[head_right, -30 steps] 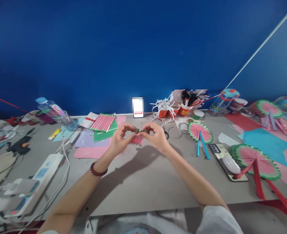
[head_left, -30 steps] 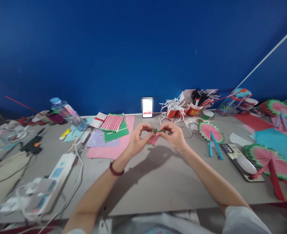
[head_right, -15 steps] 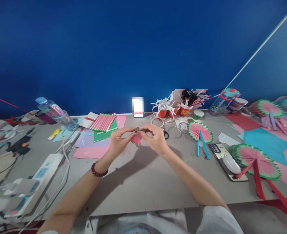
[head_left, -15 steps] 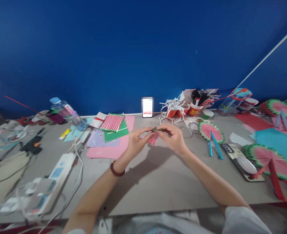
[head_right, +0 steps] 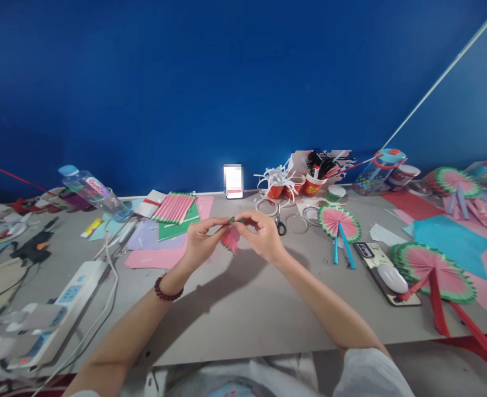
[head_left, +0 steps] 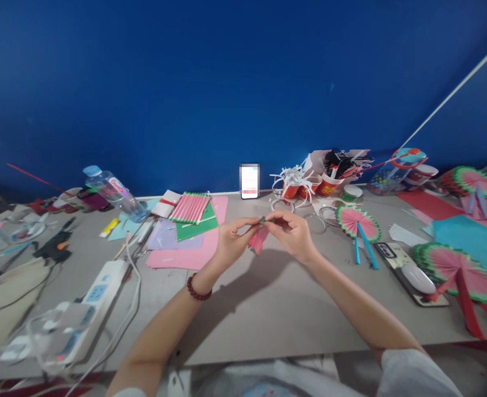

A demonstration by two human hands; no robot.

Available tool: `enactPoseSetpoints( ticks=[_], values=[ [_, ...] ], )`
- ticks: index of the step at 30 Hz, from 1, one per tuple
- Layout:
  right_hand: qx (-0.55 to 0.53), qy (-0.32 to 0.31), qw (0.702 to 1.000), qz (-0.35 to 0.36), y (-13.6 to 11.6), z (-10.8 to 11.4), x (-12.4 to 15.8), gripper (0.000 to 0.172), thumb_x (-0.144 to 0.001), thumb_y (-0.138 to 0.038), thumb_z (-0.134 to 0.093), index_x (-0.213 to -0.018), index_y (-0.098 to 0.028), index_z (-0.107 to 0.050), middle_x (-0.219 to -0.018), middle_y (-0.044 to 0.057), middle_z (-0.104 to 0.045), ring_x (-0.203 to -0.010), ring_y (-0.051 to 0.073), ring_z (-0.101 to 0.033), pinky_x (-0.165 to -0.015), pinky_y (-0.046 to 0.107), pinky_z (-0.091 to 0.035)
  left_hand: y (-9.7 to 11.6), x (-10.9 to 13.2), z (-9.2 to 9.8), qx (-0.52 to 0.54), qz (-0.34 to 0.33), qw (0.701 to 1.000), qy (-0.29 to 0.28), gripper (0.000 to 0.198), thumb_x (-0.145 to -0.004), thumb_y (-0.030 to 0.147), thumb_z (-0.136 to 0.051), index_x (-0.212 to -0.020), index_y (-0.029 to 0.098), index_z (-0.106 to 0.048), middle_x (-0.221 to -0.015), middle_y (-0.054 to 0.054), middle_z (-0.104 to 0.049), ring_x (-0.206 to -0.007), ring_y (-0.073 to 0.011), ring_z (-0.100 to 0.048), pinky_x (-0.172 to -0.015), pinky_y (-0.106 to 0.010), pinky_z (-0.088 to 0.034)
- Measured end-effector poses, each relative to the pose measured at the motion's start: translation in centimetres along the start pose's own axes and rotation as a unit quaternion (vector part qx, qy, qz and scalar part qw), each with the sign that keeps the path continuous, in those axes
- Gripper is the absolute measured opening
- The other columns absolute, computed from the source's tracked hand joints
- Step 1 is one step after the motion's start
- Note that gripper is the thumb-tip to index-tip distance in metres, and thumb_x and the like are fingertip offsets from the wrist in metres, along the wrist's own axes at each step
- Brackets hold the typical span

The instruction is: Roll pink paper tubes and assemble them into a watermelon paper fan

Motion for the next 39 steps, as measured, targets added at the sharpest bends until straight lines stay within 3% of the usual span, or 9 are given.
enactPoseSetpoints(
  ticks=[6, 13, 17, 21, 33, 39],
  values=[
    [-0.031, 0.002, 0.999, -0.016, 0.3, 0.1, -0.2, 0.015, -0.078, -0.028, -0.067, -0.089, -0.021, -0.061, -0.083, 0.001, -0.062, -0.076, 0.013, -0.060, -0.070, 0.027, -0.052, 0.0, 0.0, 0.1, -0.009, -0.034, 0.999, -0.006, 0.011, -0.077, 0.019, -0.066, -0.086, 0.018, -0.072, -0.088, -0.005, -0.074, -0.078, -0.0180, -0.071, -0.072, -0.029, -0.060],
    [-0.016, -0.035, 0.998, -0.057, 0.1, 0.3, -0.5, 0.020, -0.077, -0.031, -0.068, -0.095, -0.022, -0.069, -0.089, 0.004, -0.065, -0.084, 0.016, -0.061, -0.077, 0.031, -0.051, 0.1, 0.1, 0.2, -0.037, -0.042, 0.998, 0.002, 0.010, -0.080, 0.020, -0.062, -0.084, 0.017, -0.071, -0.086, -0.005, -0.074, -0.079, -0.0173, -0.071, -0.072, -0.027, -0.058],
    [-0.006, -0.026, 0.998, -0.055, -0.1, 0.3, -0.5, 0.024, -0.072, -0.034, -0.072, -0.095, -0.025, -0.071, -0.093, 0.004, -0.066, -0.083, 0.017, -0.062, -0.076, 0.032, -0.052, 0.4, 0.3, 0.1, -0.040, -0.010, 0.999, -0.003, 0.022, -0.081, 0.022, -0.062, -0.103, 0.018, -0.063, -0.087, -0.005, -0.073, -0.080, -0.0165, -0.070, -0.072, -0.026, -0.057],
    [0.009, -0.015, 0.999, -0.034, -0.3, 0.3, -0.3, 0.017, -0.073, -0.033, -0.071, -0.088, -0.025, -0.072, -0.088, 0.004, -0.065, -0.084, 0.017, -0.061, -0.074, 0.032, -0.051, 0.8, 0.6, -0.1, -0.047, -0.004, 0.999, 0.002, 0.033, -0.082, 0.021, -0.062, -0.113, 0.020, -0.051, -0.083, -0.003, -0.072, -0.080, -0.0164, -0.071, -0.073, -0.026, -0.057],
    [-0.058, -0.003, 0.997, -0.056, -0.4, 0.0, -0.1, 0.013, -0.073, -0.034, -0.071, -0.080, -0.023, -0.070, -0.085, 0.004, -0.062, -0.079, 0.016, -0.059, -0.065, 0.029, -0.052, 0.6, 1.1, -0.2, -0.029, -0.061, 0.998, 0.001, 0.030, -0.083, 0.019, -0.060, -0.112, 0.019, -0.051, -0.088, -0.005, -0.073, -0.085, -0.0161, -0.070, -0.081, -0.027, -0.055],
    [0.029, 0.009, 1.000, 0.007, -0.9, 0.2, -0.2, 0.005, -0.078, -0.027, -0.066, -0.078, -0.021, -0.066, -0.079, 0.002, -0.061, -0.076, 0.015, -0.057, -0.072, 0.030, -0.047, 0.8, 0.7, -0.3, -0.038, 0.018, 0.999, -0.029, 0.036, -0.082, 0.026, -0.061, -0.116, 0.020, -0.052, -0.090, -0.005, -0.073, -0.085, -0.0159, -0.069, -0.074, -0.024, -0.054]
  ],
)
Point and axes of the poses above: each hand's wrist, its own x-axis away from the middle knuckle, its own z-axis out of the back of the hand, y = z × x, the point moved 2 cm from there along -x, towards the middle knuckle
